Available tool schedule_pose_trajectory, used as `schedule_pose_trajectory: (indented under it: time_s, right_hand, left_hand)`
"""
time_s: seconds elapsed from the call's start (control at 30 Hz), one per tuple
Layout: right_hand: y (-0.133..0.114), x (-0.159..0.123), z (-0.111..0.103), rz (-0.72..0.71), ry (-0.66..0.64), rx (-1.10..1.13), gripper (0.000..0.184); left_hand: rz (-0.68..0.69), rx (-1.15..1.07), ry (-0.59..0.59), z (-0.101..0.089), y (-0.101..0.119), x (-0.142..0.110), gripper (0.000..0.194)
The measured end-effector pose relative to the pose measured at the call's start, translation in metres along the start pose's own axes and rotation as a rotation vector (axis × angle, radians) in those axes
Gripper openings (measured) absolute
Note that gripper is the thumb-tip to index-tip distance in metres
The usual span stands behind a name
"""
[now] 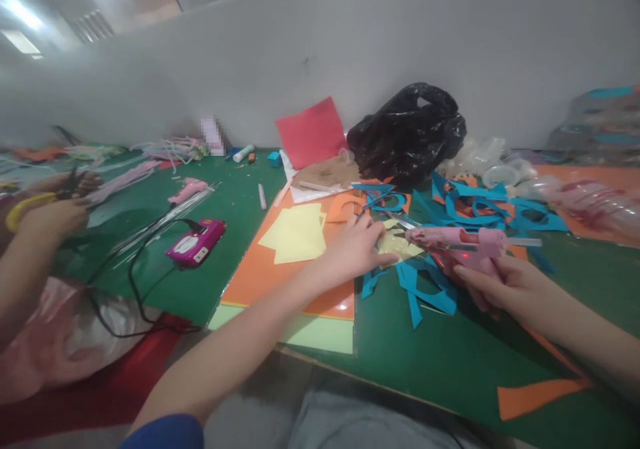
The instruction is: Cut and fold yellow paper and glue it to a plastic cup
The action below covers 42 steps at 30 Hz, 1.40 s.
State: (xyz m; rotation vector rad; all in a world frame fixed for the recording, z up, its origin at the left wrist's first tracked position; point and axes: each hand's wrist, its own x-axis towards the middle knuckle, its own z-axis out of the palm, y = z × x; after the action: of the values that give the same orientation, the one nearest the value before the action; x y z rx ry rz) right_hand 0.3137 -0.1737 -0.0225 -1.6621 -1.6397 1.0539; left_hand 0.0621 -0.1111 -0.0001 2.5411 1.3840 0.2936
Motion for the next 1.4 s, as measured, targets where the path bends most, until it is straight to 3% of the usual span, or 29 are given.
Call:
schedule_pose_trajectory:
  time_s: [0.27,0.8,1.07,1.4]
  right_hand:
    - [0.01,0.001,0.0,-0.02,-0.015,-0.006,0.069]
    - [-0.002,0.0,-0.001,-0.045,-0.022,-0.054,0.071]
    - [-0.009,-0.002,0.0,0.06,-0.003,-0.05,0.078]
    - [0.006,0.002,0.0,0.004,-0.004,-0.084,0.072]
  left_hand:
    - [0.013,0.01,0.007,0.002,-0.001,0.0,0.042]
    - [0.025,-0.017,0.014,0.001,0.0,-0.001,0.041]
    - [0.023,-0.017,0.015,0.002,-0.001,0.001,0.039]
    - [0.014,0.01,-0.003,0.0,0.001,0.001,0.041]
